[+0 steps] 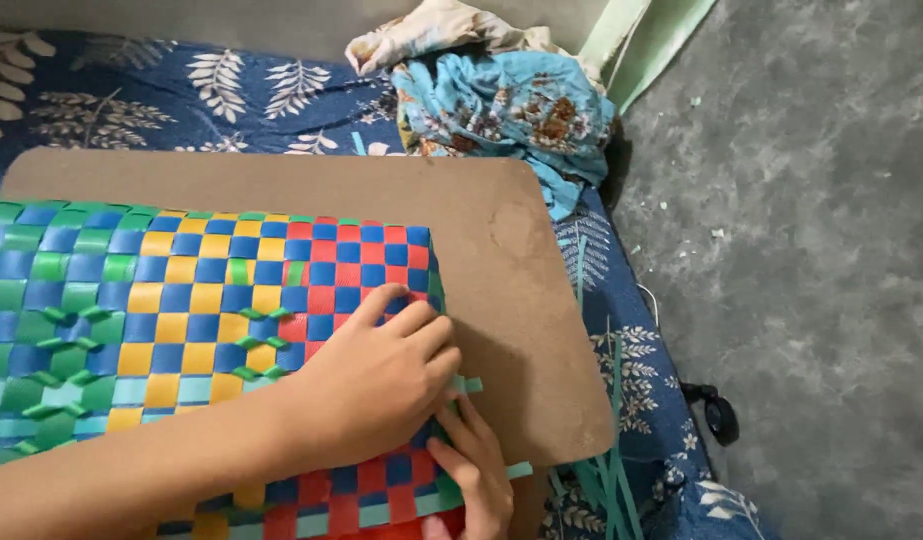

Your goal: Weaving and securing the ends of colorful plastic strips to finish a handmade bag.

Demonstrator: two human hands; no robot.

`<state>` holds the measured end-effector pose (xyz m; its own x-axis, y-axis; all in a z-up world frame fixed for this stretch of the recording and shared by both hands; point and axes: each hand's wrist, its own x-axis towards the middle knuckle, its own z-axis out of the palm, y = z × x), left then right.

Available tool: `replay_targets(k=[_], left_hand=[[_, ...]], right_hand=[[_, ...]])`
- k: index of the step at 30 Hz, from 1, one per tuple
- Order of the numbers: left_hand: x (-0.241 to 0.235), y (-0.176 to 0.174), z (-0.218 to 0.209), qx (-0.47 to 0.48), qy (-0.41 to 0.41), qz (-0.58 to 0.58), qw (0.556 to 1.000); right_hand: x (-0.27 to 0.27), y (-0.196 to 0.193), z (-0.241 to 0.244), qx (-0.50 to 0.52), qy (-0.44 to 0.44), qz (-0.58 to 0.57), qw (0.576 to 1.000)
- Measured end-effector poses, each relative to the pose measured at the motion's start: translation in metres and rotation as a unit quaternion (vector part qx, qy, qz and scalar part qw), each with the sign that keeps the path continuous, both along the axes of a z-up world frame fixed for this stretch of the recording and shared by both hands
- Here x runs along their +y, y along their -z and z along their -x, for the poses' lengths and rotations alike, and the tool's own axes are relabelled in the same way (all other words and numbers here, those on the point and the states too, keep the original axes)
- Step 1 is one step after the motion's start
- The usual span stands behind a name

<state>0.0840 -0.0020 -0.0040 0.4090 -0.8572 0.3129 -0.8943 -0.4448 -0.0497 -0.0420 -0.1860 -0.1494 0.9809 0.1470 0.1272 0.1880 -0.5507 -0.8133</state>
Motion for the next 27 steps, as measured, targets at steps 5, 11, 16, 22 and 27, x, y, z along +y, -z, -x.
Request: replay_targets(k=[5, 11, 16, 22, 27], left_hand=[[0.003, -0.001, -0.001, 0.023, -0.036, 0.060, 0.997], [0.007, 0.005, 0.002, 0.106, -0.056, 0.138, 0.983], [0.003, 0.000, 0.004, 0.176, -0.091, 0.145, 0.969], [0.007, -0.008, 0.008, 0.214, -0.061, 0.138, 0.965], [0.007, -0.001, 0.013, 0.184, -0.064, 0.184, 0.963]], right_hand=[[0.041, -0.072, 0.016, -0.204, 0.121, -0.002, 0.971], [0.040, -0.074, 0.019, -0.201, 0.073, 0.002, 0.977], [0.033, -0.062, 0.020, -0.236, 0.062, -0.048, 0.969], [0.028, -0.069, 0.024, -0.215, 0.037, -0.059, 0.974], [0.026, -0.069, 0.026, -0.231, 0.039, -0.039, 0.971]])
